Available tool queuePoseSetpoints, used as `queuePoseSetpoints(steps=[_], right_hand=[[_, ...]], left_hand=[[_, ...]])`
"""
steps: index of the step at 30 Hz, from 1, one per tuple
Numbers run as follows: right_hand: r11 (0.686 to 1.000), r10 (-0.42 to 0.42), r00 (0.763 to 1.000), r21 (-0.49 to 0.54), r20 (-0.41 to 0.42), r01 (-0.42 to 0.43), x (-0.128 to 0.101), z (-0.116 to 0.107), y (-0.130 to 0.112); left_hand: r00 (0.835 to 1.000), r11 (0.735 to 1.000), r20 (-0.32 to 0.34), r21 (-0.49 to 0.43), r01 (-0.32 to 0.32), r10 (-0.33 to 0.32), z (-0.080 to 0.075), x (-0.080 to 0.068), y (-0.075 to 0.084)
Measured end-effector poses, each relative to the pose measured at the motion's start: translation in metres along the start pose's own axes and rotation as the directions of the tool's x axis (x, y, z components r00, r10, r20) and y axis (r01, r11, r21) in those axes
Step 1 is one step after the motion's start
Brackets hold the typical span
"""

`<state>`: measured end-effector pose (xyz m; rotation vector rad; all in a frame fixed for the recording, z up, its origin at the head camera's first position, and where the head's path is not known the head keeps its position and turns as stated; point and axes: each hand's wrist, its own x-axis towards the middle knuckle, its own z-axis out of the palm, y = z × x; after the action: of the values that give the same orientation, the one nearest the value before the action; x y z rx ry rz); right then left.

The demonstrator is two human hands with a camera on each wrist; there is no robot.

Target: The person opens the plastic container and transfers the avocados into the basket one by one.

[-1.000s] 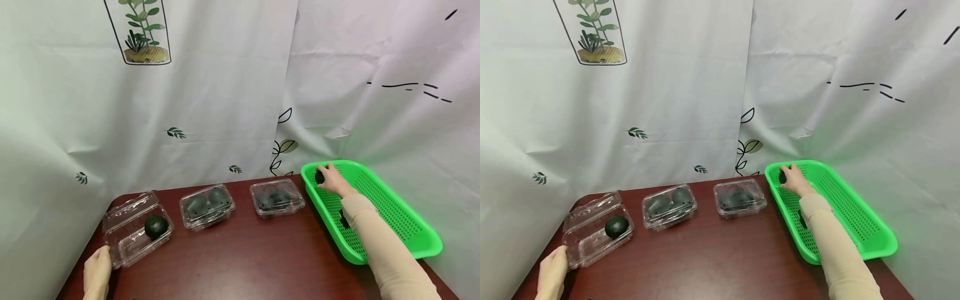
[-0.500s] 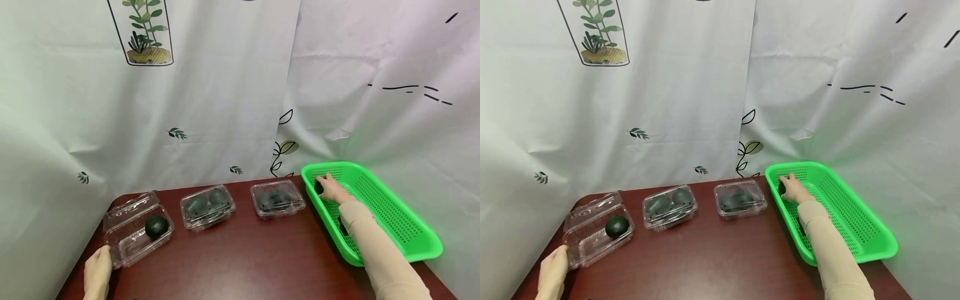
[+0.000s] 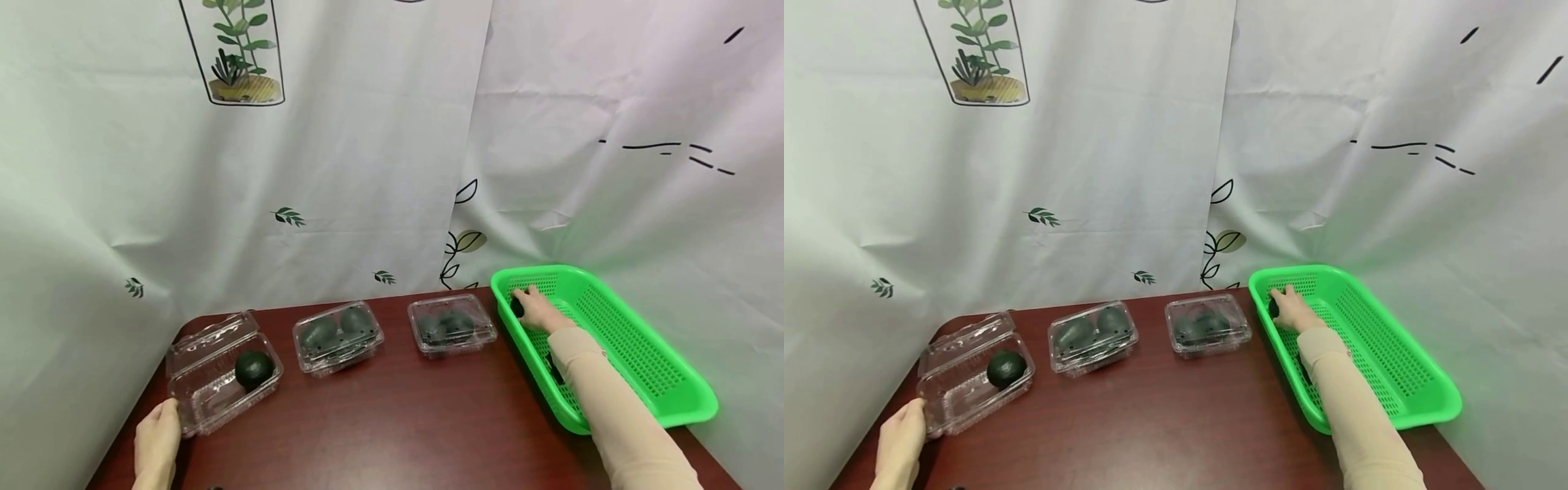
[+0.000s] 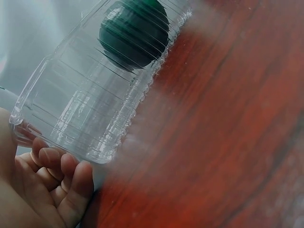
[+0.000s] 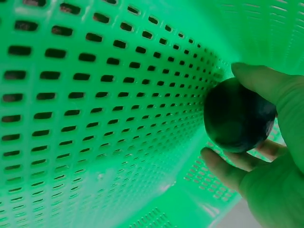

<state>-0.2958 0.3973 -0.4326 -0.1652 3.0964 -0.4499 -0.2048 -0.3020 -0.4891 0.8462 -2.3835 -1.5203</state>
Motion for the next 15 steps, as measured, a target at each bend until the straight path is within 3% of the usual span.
queuePoseSetpoints(steps=[10,15], right_hand=[[1.000,-0.013,1.000,-0.011,0.015,0.013,-0.007,-0.012,-0.006],[0.997,0.008,0.999,-0.073,0.043,-0.005,-0.009,-0.029,-0.012]], left_hand=[[1.000,1.000,0.007,0.012,0.004,-0.004,0.000,0.001,-0.001],[1.000,1.000,0.003,0.014,-0.003,0.003,-0.001,0.000,0.000]])
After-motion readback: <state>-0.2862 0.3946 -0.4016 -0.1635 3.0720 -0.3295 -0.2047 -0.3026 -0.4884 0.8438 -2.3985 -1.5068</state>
